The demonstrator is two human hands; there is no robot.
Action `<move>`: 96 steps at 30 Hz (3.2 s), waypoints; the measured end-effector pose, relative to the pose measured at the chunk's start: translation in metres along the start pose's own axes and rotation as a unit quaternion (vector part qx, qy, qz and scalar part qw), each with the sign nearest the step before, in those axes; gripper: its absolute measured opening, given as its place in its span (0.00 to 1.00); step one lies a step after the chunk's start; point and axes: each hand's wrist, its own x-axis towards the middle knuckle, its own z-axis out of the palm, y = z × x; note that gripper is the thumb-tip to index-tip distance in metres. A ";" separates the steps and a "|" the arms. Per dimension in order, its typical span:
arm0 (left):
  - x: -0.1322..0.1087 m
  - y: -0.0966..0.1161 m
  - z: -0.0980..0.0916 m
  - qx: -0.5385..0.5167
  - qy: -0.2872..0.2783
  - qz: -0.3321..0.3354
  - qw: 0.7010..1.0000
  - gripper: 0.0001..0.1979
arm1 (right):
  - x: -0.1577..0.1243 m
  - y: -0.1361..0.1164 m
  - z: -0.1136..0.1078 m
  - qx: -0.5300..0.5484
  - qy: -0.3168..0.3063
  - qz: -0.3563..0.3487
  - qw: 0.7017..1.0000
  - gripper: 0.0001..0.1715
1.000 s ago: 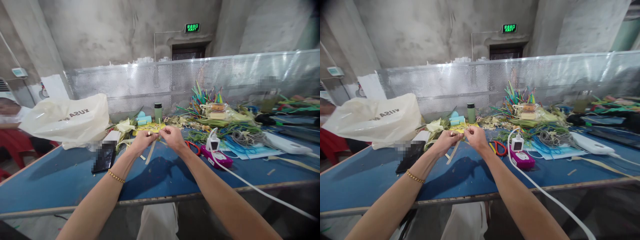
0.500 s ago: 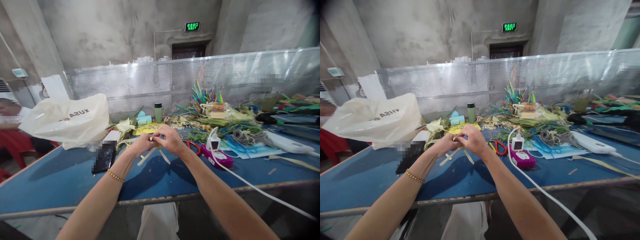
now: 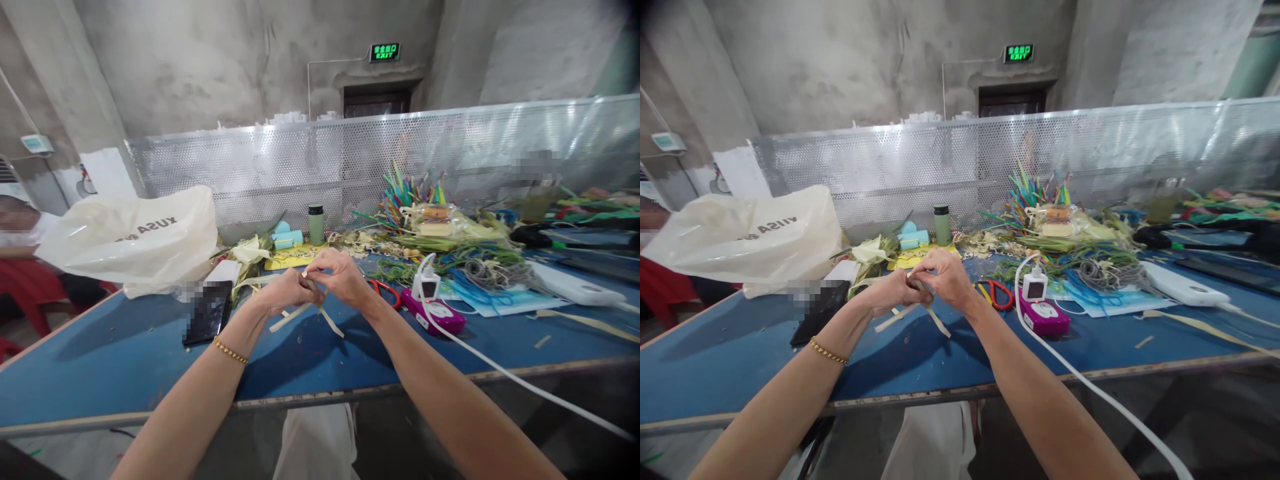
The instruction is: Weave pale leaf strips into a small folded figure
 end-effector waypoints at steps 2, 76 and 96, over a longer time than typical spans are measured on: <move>-0.001 0.002 -0.001 -0.002 -0.004 0.000 1.000 0.07 | 0.000 0.000 -0.001 -0.024 0.011 0.006 1.000 0.06; 0.007 0.002 -0.018 -0.183 0.162 0.027 0.969 0.21 | -0.002 -0.011 0.003 0.227 -0.047 0.316 0.920 0.05; 0.004 0.006 -0.016 -0.152 0.163 0.009 0.975 0.22 | -0.006 0.001 0.004 0.132 -0.076 0.237 0.959 0.09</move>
